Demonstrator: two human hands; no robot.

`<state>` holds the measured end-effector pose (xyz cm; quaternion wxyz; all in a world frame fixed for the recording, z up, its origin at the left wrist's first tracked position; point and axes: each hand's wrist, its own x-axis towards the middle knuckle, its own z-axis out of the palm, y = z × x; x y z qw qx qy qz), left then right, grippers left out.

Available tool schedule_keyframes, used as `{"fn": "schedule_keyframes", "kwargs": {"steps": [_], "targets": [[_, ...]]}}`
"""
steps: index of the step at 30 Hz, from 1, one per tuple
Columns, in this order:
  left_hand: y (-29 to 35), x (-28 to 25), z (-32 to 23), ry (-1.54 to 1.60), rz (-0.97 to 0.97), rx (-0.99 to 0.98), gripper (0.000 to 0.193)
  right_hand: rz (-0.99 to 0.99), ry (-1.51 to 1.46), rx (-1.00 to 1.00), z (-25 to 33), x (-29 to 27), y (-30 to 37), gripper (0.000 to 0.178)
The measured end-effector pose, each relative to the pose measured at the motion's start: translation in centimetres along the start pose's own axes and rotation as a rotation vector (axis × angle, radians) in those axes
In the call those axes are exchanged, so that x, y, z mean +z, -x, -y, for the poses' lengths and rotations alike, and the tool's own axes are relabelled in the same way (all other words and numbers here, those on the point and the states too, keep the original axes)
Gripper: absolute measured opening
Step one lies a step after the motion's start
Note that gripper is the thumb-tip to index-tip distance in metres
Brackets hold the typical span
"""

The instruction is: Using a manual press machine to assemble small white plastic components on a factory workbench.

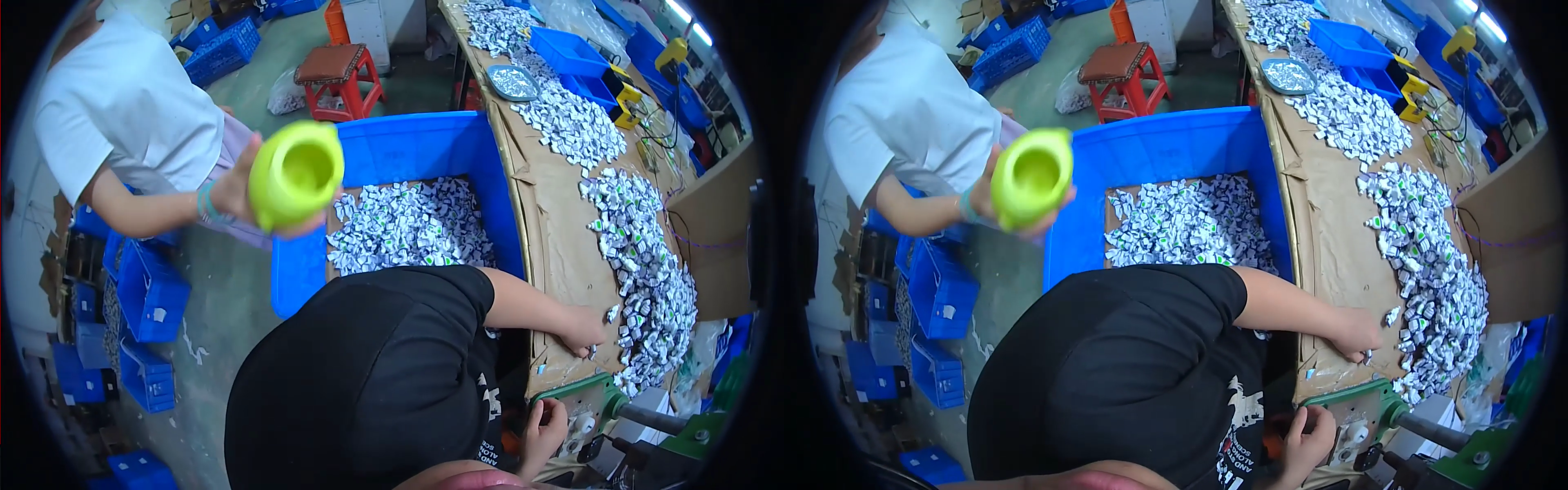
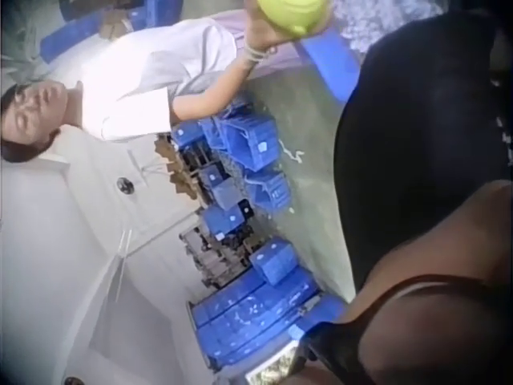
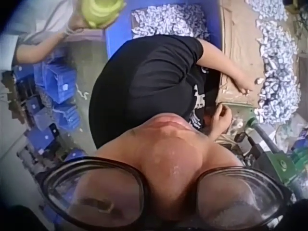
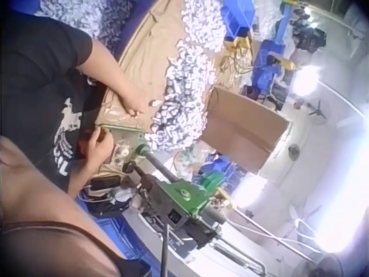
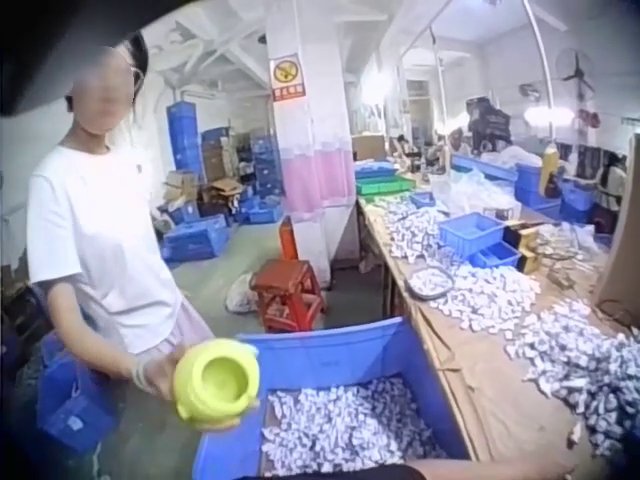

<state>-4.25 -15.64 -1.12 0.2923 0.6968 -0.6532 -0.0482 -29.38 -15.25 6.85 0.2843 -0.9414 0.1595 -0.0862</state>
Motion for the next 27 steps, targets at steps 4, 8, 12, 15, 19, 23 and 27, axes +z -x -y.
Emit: {"fn": "schedule_keyframes", "kwargs": {"steps": [4, 8, 12, 15, 19, 23, 27], "targets": [[-0.1, 0.3, -0.3, 0.003, -0.003, 0.026, 0.029, -0.033, -0.014, -0.041, 0.0, -0.4, 0.0, 0.013], [0.1, 0.5, -0.8, 0.039, -0.015, -0.003, 0.031, 0.089, 0.165, 0.036, 0.2, -1.4, 0.1, 0.027], [-0.1, 0.7, -1.3, 0.057, -0.007, -0.007, 0.032, 0.154, 0.175, 0.078, -1.2, -1.1, 0.3, 0.031], [-0.1, 0.6, -1.2, 0.052, -0.018, 0.024, 0.030, 0.185, 0.132, 0.099, -0.8, -1.2, 0.1, 0.033], [-0.2, 1.8, -0.2, 0.035, -0.126, 0.117, 0.028, 0.223, 0.135, 0.127, -1.1, -1.0, -0.6, 0.035], [-0.1, 2.2, 0.2, 0.054, -0.232, 0.181, 0.024, 0.217, 0.166, 0.121, -0.9, -1.0, -0.7, 0.035], [-0.4, 2.3, 0.3, 0.042, -0.271, 0.237, 0.019, 0.207, 0.132, 0.132, -1.8, -0.7, -0.7, 0.035]]}}
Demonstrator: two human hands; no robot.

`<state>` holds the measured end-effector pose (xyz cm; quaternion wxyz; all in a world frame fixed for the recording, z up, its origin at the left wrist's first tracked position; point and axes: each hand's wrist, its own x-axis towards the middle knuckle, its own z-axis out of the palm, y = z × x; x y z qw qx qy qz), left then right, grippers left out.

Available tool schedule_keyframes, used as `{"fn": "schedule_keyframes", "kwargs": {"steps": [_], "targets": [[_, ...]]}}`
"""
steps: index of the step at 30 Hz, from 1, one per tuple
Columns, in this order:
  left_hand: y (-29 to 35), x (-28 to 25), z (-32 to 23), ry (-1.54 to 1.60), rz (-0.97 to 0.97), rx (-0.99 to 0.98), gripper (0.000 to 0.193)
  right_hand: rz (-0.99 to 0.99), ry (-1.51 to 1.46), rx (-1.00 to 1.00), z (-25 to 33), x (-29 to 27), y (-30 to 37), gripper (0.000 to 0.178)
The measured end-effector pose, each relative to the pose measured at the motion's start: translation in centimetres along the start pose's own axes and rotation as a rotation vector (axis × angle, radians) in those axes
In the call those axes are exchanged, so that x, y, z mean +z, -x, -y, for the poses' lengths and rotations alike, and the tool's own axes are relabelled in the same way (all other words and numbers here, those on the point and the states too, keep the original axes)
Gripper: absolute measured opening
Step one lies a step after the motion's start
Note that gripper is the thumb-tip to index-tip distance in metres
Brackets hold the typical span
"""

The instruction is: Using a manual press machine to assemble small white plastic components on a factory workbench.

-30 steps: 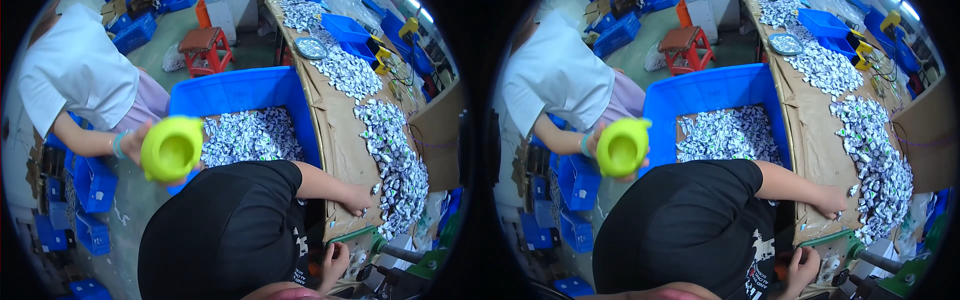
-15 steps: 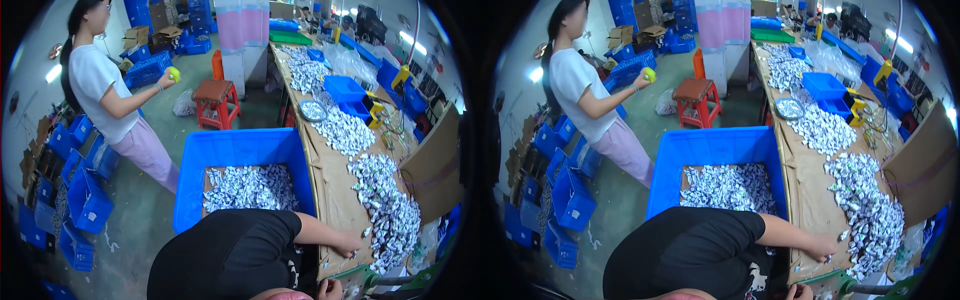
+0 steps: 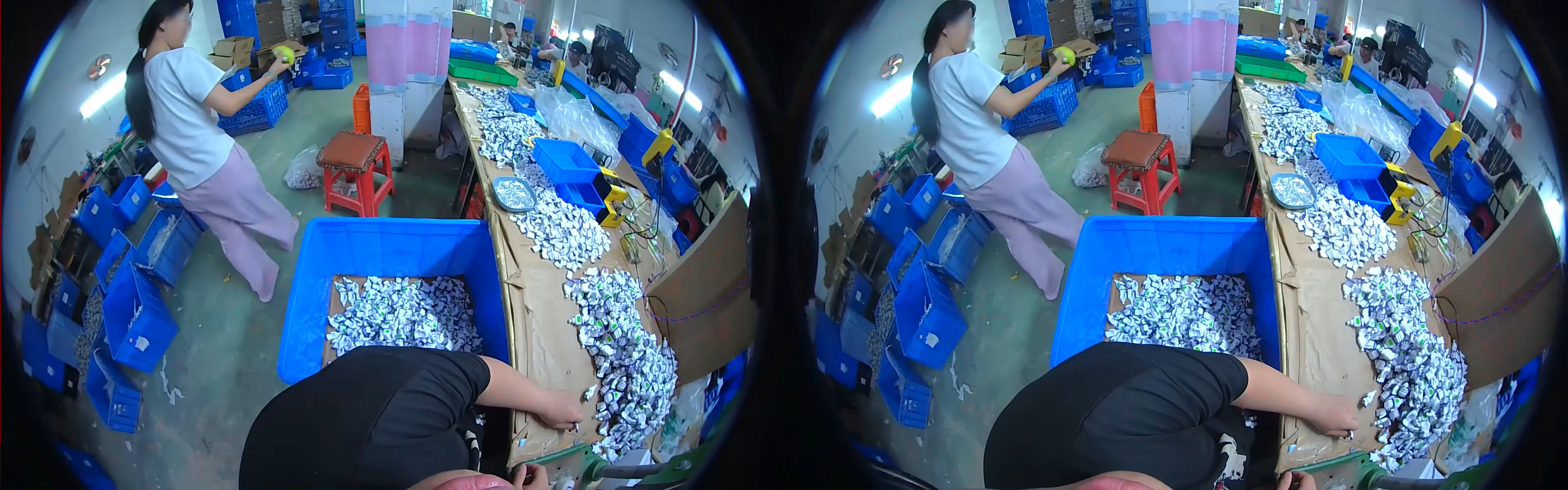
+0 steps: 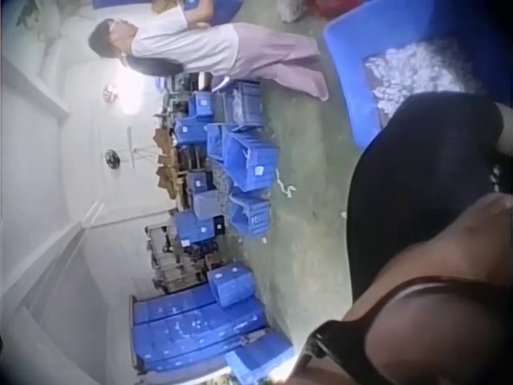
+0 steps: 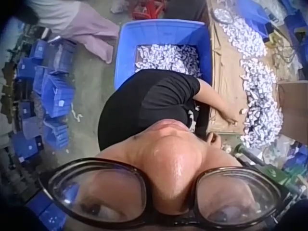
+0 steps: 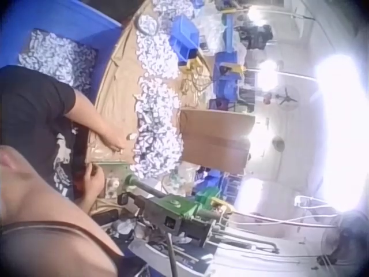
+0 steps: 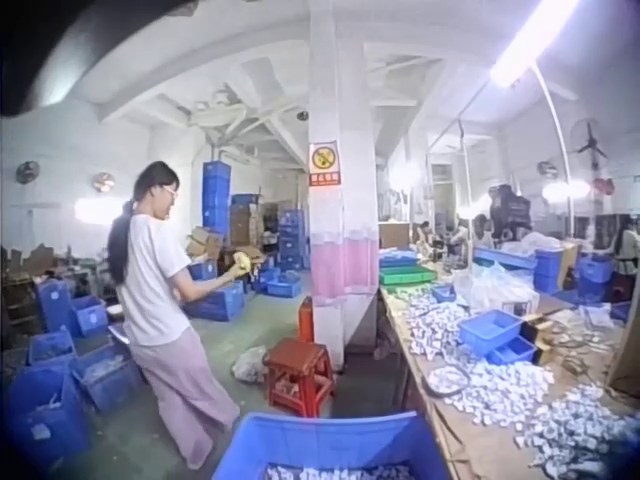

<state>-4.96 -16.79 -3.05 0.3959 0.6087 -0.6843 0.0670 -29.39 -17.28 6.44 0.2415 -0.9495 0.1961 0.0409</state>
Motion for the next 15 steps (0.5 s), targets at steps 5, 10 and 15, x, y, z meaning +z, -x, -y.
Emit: {"fn": "schedule_keyframes", "kwargs": {"steps": [5, 10, 15], "targets": [[0.0, -0.6, -0.4, 0.029, 0.021, 0.024, 0.011, -0.060, -0.022, 0.014, 0.3, 0.1, 0.5, 0.033], [0.2, -0.4, -0.4, 0.127, -0.036, 0.045, 0.012, -0.101, -0.024, 0.032, 1.3, -0.3, 0.9, 0.032], [0.2, -0.9, -0.3, 0.090, 0.049, 0.034, 0.018, -0.112, -0.059, 0.033, 0.3, 0.3, 0.6, 0.031]]}}
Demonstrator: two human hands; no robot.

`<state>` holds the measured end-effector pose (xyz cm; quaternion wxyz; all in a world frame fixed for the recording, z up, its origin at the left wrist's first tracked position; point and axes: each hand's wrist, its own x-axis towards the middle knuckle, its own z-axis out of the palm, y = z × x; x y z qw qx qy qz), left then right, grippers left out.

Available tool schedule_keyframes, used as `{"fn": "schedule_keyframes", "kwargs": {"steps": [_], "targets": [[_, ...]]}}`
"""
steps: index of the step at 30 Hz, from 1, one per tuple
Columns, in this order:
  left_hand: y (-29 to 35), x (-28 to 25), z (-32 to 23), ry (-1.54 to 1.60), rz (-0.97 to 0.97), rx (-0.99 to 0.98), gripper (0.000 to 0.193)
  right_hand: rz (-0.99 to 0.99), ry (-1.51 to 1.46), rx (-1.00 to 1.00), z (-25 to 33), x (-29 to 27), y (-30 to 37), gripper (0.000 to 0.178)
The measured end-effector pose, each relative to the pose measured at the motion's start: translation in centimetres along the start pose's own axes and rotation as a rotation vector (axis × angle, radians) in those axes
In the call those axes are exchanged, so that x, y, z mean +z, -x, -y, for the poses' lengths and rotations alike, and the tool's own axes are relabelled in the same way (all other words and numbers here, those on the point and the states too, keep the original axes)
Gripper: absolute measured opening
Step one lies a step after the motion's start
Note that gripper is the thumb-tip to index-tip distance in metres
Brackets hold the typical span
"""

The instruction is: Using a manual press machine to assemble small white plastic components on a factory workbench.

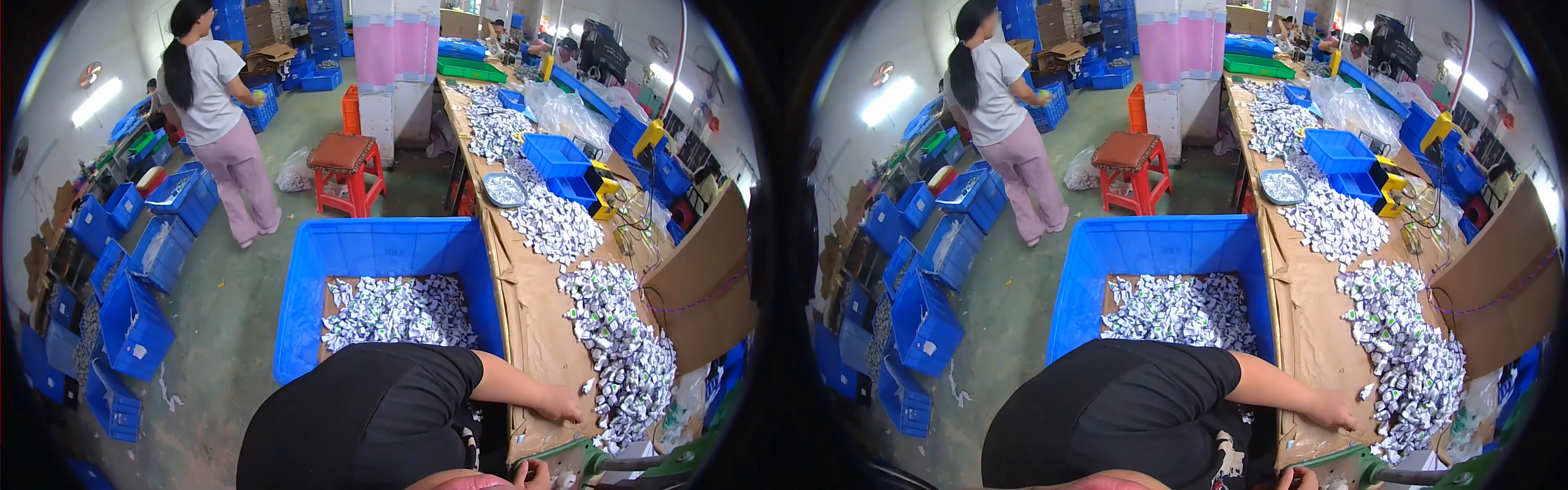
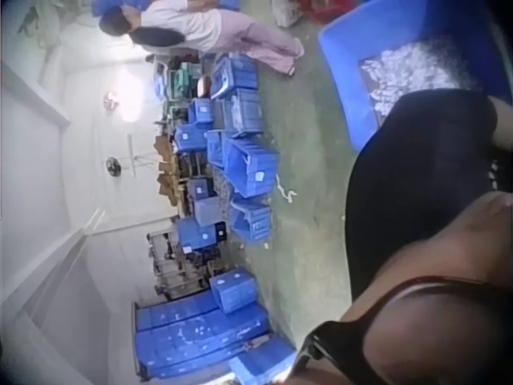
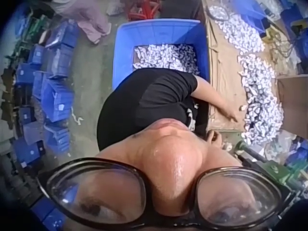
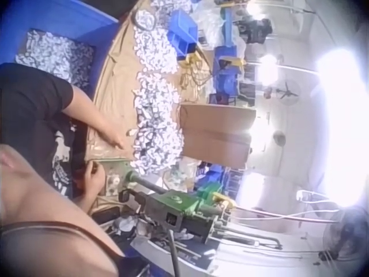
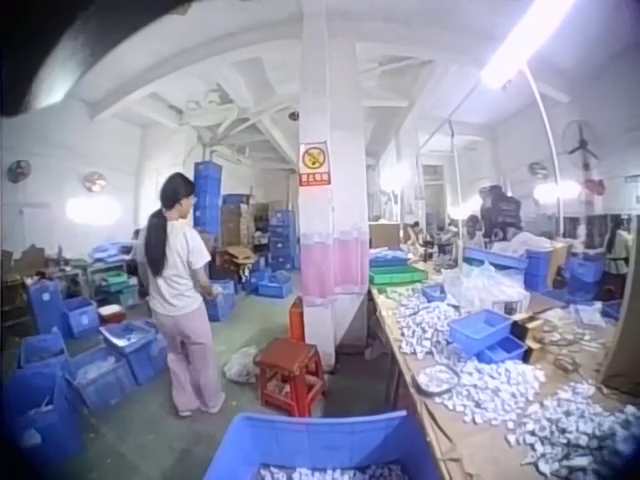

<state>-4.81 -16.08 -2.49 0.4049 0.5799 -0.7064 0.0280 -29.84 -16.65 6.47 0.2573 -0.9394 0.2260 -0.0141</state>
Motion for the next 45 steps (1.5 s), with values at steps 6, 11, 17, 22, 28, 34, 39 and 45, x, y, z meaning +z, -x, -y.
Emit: {"fn": "schedule_keyframes", "kwargs": {"steps": [6, 11, 17, 22, 28, 34, 39, 45], "targets": [[-0.2, 0.3, 1.1, 0.169, -0.053, -0.009, 0.019, -0.026, -0.052, -0.064, 0.5, -0.5, -0.1, 0.030], [0.0, -0.1, 0.6, 0.187, 0.030, -0.097, 0.025, -0.104, -0.121, -0.088, 1.1, -0.5, 0.2, 0.027], [0.0, 0.0, 0.4, 0.315, 0.070, -0.155, 0.032, -0.122, -0.180, -0.110, 1.0, -0.7, 0.4, 0.026], [-0.2, -0.2, 0.8, 0.275, 0.098, -0.150, 0.029, -0.134, -0.173, -0.158, 1.7, -1.3, 0.1, 0.026], [-0.2, 0.0, 0.9, 0.251, 0.135, -0.184, 0.025, -0.123, -0.157, -0.150, 2.2, -1.6, 0.2, 0.026], [-0.5, -1.4, -1.0, 0.011, 0.158, -0.134, 0.023, -0.285, -0.231, -0.188, 2.2, -0.9, 0.3, 0.017], [-0.6, -1.5, -0.8, 0.042, 0.151, -0.148, 0.026, -0.171, -0.253, -0.116, 2.0, -1.7, 0.2, 0.022], [-0.7, -1.0, -0.4, 0.178, 0.114, -0.303, 0.028, -0.175, -0.298, -0.075, 2.2, -1.1, 0.4, 0.017]]}}
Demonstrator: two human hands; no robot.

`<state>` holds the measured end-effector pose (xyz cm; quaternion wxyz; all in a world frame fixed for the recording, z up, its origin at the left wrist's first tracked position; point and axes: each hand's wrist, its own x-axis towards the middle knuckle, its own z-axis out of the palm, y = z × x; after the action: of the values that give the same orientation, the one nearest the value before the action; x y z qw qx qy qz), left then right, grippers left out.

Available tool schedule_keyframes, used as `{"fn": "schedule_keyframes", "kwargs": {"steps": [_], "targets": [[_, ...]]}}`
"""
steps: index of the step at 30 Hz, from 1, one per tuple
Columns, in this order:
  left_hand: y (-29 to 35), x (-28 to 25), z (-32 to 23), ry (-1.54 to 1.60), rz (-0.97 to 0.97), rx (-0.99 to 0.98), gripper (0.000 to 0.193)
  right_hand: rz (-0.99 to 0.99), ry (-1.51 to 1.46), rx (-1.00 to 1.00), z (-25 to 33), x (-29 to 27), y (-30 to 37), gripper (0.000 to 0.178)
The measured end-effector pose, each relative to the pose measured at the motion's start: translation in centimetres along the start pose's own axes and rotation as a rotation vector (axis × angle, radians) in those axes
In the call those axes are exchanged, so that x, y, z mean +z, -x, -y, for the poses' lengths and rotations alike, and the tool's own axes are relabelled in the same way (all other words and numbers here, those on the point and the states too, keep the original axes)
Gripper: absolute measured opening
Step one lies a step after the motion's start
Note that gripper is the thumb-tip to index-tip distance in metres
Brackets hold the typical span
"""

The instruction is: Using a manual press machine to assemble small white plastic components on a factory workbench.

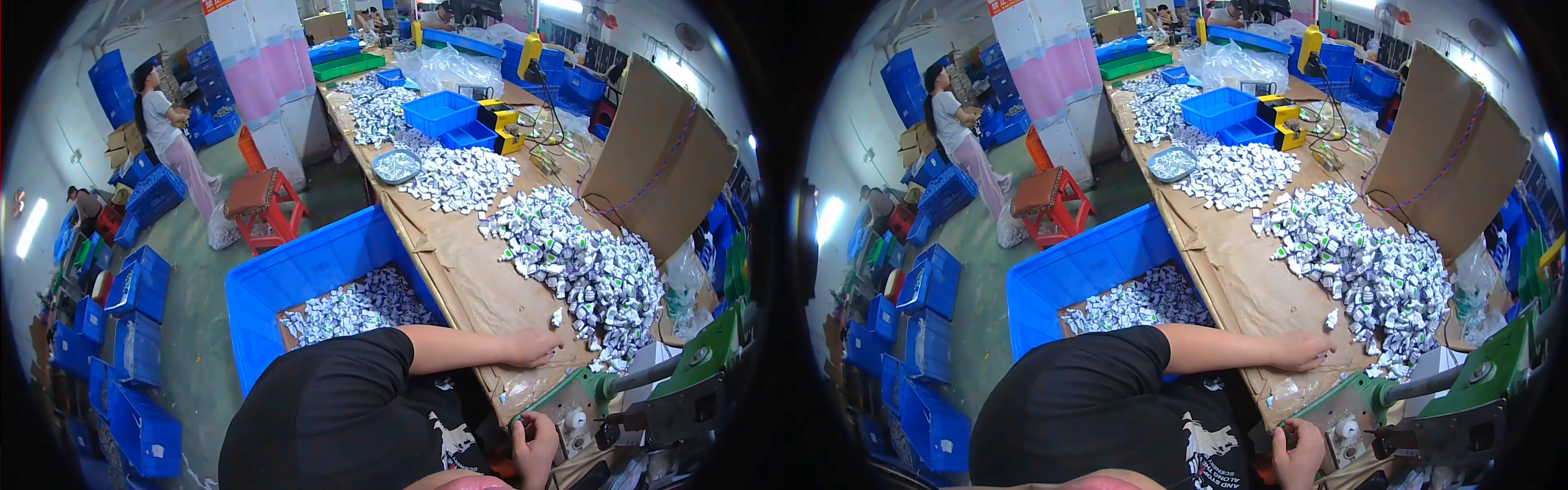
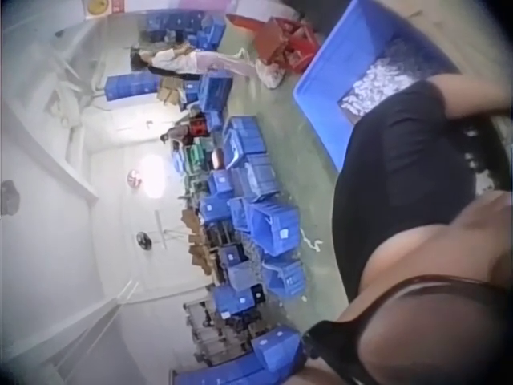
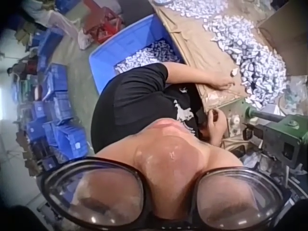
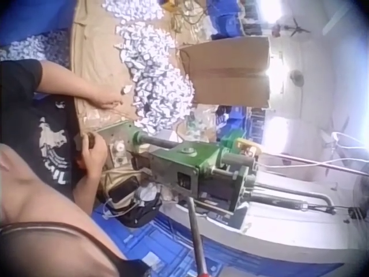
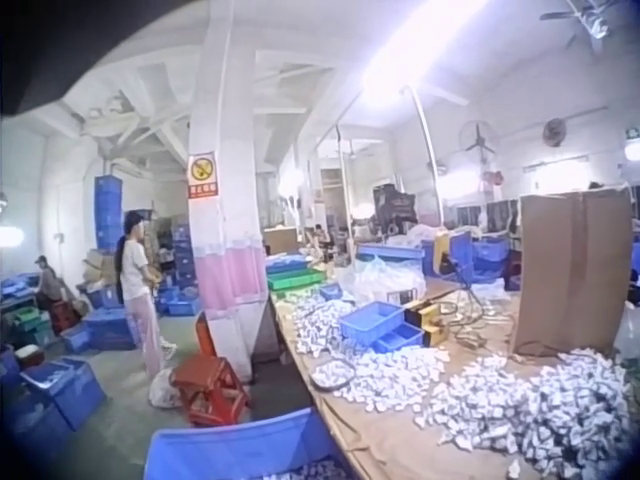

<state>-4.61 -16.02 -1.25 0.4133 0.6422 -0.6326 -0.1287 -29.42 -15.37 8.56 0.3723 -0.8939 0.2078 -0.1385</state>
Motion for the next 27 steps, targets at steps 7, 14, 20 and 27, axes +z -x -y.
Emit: {"fn": "schedule_keyframes", "kwargs": {"steps": [7, 14, 20, 27], "targets": [[-0.1, 0.2, 0.4, 0.086, -0.031, -0.073, 0.032, 0.035, 0.043, -0.076, -0.1, -0.7, -0.3, 0.029], [0.0, -0.8, -0.8, -0.123, 0.121, 0.097, 0.035, 0.078, 0.054, 0.020, -0.2, -0.7, 0.1, 0.027], [0.4, -0.5, -0.5, -0.053, 0.043, 0.061, 0.036, 0.016, 0.026, -0.040, -0.2, -0.4, 0.1, 0.025], [0.5, 0.2, 0.5, -0.115, 0.034, 0.175, 0.035, 0.020, 0.062, -0.026, -0.1, -0.7, 0.0, 0.025]]}}
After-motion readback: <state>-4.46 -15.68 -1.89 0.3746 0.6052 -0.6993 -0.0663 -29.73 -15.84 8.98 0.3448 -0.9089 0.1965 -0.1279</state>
